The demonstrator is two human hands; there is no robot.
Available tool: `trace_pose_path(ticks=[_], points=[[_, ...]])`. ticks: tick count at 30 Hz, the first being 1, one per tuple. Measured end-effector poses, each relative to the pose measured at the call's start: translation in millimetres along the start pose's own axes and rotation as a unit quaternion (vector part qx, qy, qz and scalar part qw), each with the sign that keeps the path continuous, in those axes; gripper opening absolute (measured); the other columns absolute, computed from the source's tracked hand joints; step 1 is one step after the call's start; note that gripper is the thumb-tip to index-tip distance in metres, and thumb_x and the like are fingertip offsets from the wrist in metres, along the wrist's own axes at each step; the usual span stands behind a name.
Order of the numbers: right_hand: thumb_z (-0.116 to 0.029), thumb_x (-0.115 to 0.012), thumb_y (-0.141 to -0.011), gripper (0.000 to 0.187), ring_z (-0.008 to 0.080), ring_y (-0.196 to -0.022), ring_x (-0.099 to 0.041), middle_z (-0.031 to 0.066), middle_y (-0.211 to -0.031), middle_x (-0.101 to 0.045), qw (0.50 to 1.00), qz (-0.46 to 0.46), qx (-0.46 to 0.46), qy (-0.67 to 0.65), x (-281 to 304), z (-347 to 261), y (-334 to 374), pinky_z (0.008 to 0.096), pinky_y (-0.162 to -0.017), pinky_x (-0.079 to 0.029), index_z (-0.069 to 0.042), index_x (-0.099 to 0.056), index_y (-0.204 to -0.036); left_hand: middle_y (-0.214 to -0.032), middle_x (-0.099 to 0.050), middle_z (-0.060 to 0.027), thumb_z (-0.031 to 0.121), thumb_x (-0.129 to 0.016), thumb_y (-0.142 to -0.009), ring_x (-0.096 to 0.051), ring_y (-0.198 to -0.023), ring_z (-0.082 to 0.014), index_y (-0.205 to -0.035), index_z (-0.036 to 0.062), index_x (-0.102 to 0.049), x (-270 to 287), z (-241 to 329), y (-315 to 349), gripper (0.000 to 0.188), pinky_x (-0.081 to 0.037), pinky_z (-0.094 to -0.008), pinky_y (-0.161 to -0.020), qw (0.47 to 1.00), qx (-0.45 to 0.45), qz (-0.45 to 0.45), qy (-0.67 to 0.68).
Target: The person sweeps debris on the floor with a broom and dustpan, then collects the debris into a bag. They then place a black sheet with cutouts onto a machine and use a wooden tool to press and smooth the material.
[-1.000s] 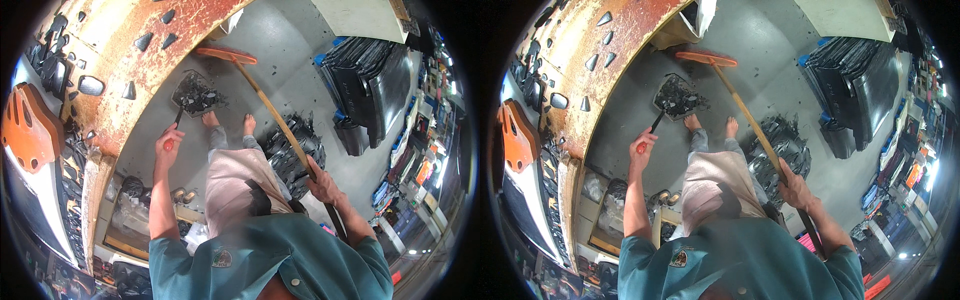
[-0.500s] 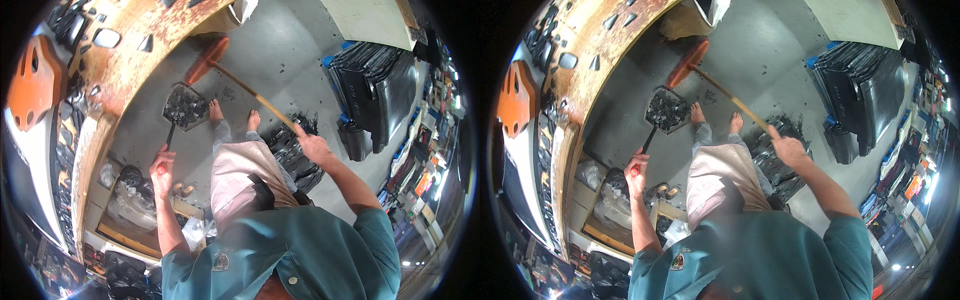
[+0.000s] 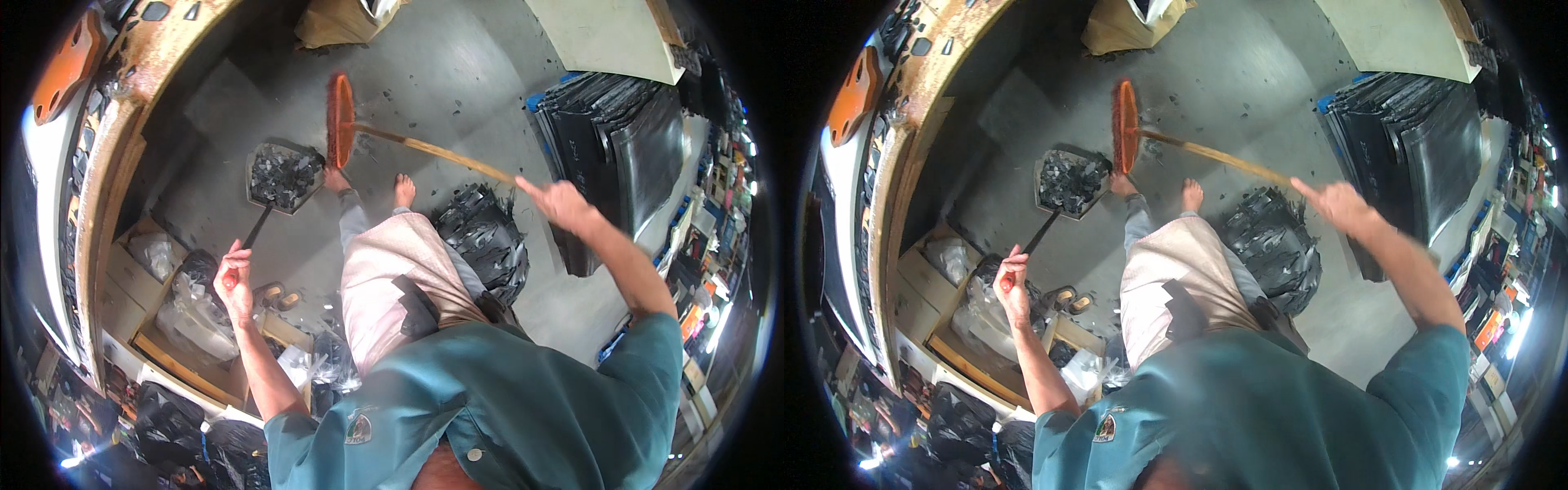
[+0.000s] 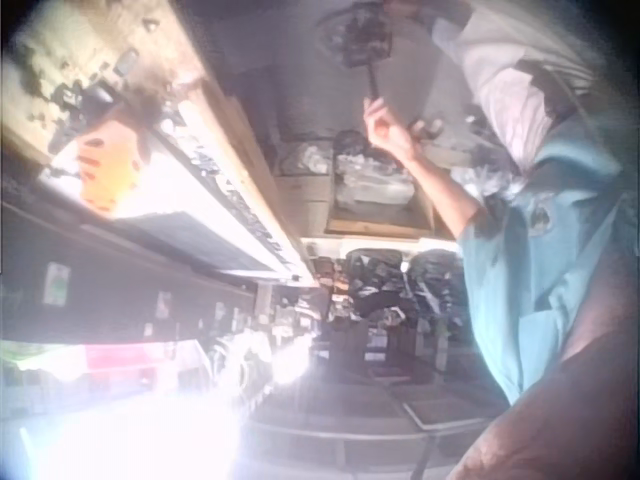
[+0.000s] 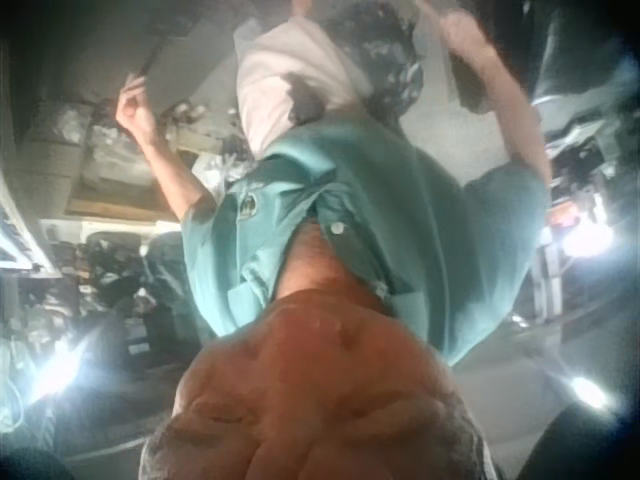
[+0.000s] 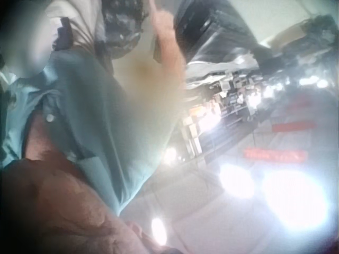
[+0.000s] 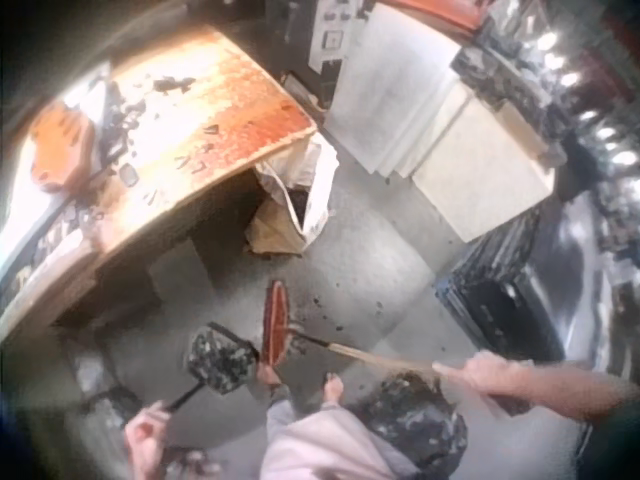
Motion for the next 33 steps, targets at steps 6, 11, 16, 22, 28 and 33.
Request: trace_pose_path(ticks=[6, 11, 16, 22, 28, 33], points=[[-0.016, -0.057, -0.1, 0.081, 0.0225, -0.074, -0.073, 0.0073, -0.087, -0.074, 0.991, -0.04, -0.008, 0.124, -13, 101, -51, 0.0389, -0.067, -0.06, -0.032, -0.022, -0.171, -0.11, -0.075, -0.0099, -0.002, -0.067, -0.099, -0.059, -0.138, -0.0329, -0.079, 0.0066, -0.061, -26, 11, 15, 0.022, -0.044, -0.0472, -0.115, 0.999, 0.027, 0.014, -0.018], [-0.02, -0.054, -0.106, 0.071, 0.0258, -0.082, -0.075, 0.0102, -0.092, -0.075, 0.99, -0.066, -0.071, 0.102, 13, 162, -8, 0.0395, -0.078, -0.061, -0.036, -0.026, -0.169, -0.109, -0.076, -0.0099, -0.004, -0.068, -0.097, -0.059, -0.137, -0.0327, -0.079, 0.0053, -0.062, -53, -1, -6, 0.02, -0.044, -0.0459, -0.115, 1.0, 0.021, -0.004, -0.009], [-0.026, -0.049, -0.111, 0.061, 0.0372, -0.08, -0.073, 0.0159, -0.088, -0.073, 0.99, -0.063, -0.125, -0.013, 10, 178, 55, 0.0476, -0.074, -0.059, -0.032, -0.027, -0.168, -0.105, -0.077, -0.0088, -0.006, -0.068, -0.095, -0.063, -0.132, -0.0332, -0.082, 0.0047, -0.064, -99, -6, -31, 0.017, -0.047, -0.0452, -0.112, 0.996, -0.05, -0.063, -0.032], [-0.025, -0.06, -0.105, 0.064, 0.0504, -0.087, -0.069, 0.0302, -0.091, -0.071, 0.912, 0.003, -0.255, -0.321, -21, 142, 120, 0.0579, -0.078, -0.057, -0.033, -0.036, -0.163, -0.103, -0.078, -0.0077, -0.011, -0.069, -0.09, -0.064, -0.13, -0.0328, -0.084, 0.0046, -0.066, -165, -5, -59, 0.017, -0.048, -0.0457, -0.111, 0.992, -0.032, -0.121, -0.003], [-0.027, -0.051, -0.109, 0.063, 0.0469, -0.082, -0.073, 0.0313, -0.092, -0.072, 0.918, -0.071, -0.275, -0.278, -74, 9, 16, 0.056, -0.074, -0.059, -0.015, -0.027, -0.166, -0.099, -0.078, -0.0101, -0.018, -0.06, -0.082, -0.069, -0.116, -0.0267, -0.083, 0.0037, -0.067, -255, 14, -91, 0.023, -0.046, -0.0461, -0.116, 0.978, -0.084, -0.193, 0.008], [-0.027, -0.053, -0.108, 0.057, 0.0508, -0.087, -0.071, 0.0364, -0.1, -0.071, 0.813, -0.034, -0.335, -0.476, -58, -76, 21, 0.0555, -0.075, -0.057, -0.002, -0.042, -0.158, -0.093, -0.073, -0.0106, -0.02, -0.056, -0.083, -0.066, -0.103, -0.019, -0.082, 0.0012, -0.07, -324, 10, -111, 0.026, -0.04, -0.0375, -0.119, 0.968, -0.064, -0.236, 0.047]])
Point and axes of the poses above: each hand's wrist, its own y-axis away from the middle knuckle, its own x-axis out of the back of the hand, z = x × y, the point moved 10 cm from there along -y, towards the middle knuckle
